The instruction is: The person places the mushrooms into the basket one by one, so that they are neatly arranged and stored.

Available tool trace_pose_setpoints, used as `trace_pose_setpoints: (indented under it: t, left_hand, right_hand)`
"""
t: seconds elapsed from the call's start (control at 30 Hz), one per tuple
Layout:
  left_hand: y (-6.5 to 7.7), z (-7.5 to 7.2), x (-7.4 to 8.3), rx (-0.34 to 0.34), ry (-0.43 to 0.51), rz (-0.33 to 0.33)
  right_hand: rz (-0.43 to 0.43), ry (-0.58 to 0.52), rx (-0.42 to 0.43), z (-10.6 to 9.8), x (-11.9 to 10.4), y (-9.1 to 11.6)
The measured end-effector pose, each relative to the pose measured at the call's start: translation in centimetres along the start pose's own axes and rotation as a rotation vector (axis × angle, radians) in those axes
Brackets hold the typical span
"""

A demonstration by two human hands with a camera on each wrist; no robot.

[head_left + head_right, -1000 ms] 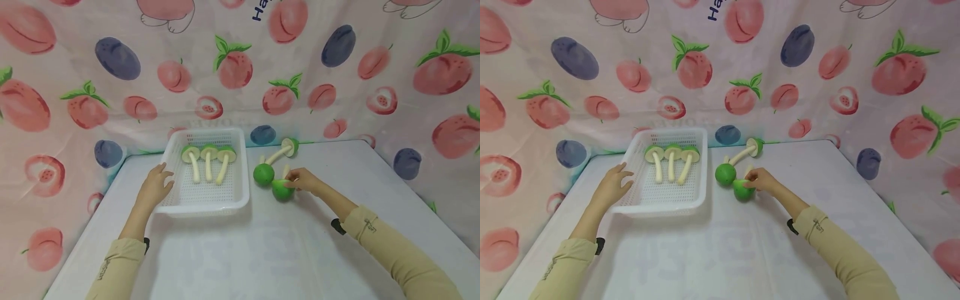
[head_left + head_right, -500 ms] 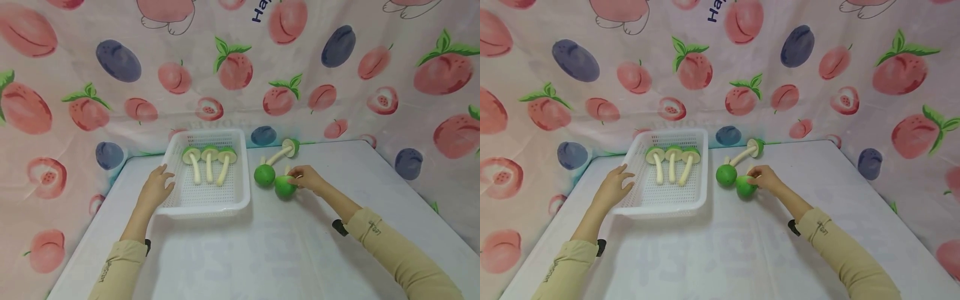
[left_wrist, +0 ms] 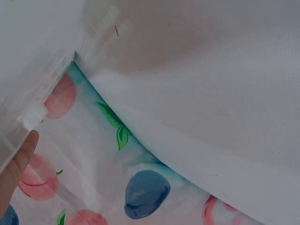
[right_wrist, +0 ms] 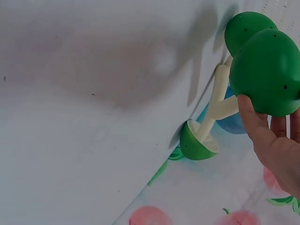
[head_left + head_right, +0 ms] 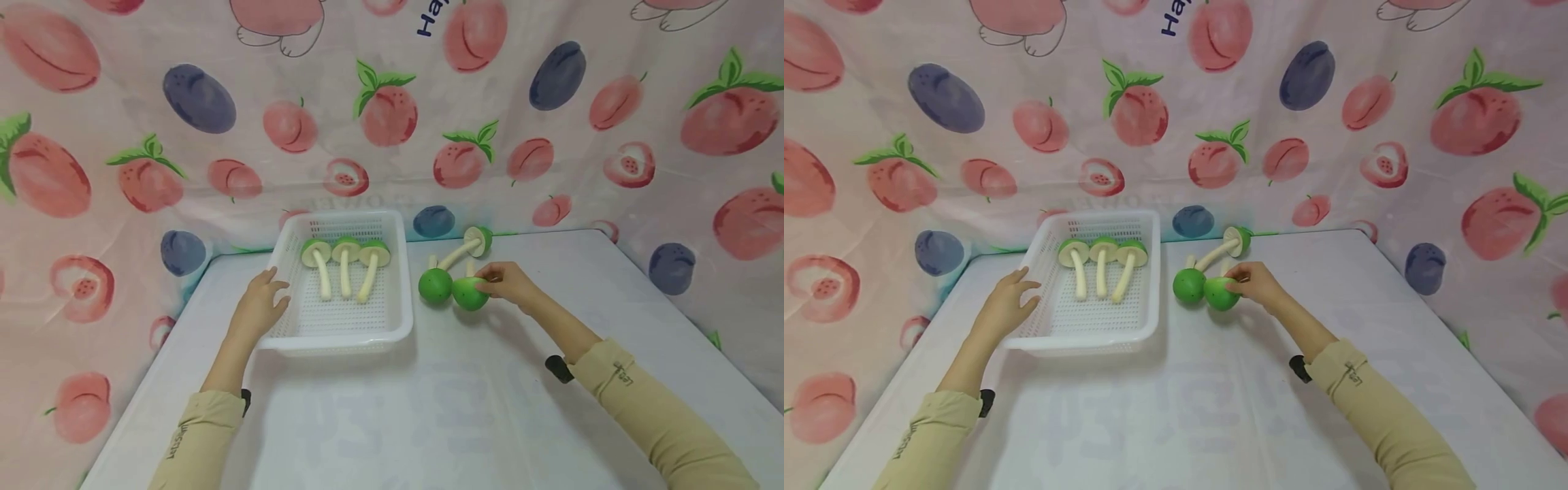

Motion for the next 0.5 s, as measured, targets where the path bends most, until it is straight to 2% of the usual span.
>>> trace_pose_setpoints:
  t: [0.2,0.5]
  left_hand:
    - [0.0,0.0,0.1,-0.016,0.018,-0.015]
    - [-0.1,0.0,-0.2,0.001,0.017,-0.013]
  right_hand:
    - [-0.039,-0.003,0.010,-0.1,-0.6,0.1]
    - [-0.082,0.013,0.019,0.2,-2.5,0.2]
Point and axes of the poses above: each hand's wrist, its own y-axis away from the middle knuckle, its own z-axis out of the palm, x = y × z, the point moved 2 cm from there along -y, towards the middle knuckle, and after that the axes turned 7 degrees about -x, right-handed, at the moved point
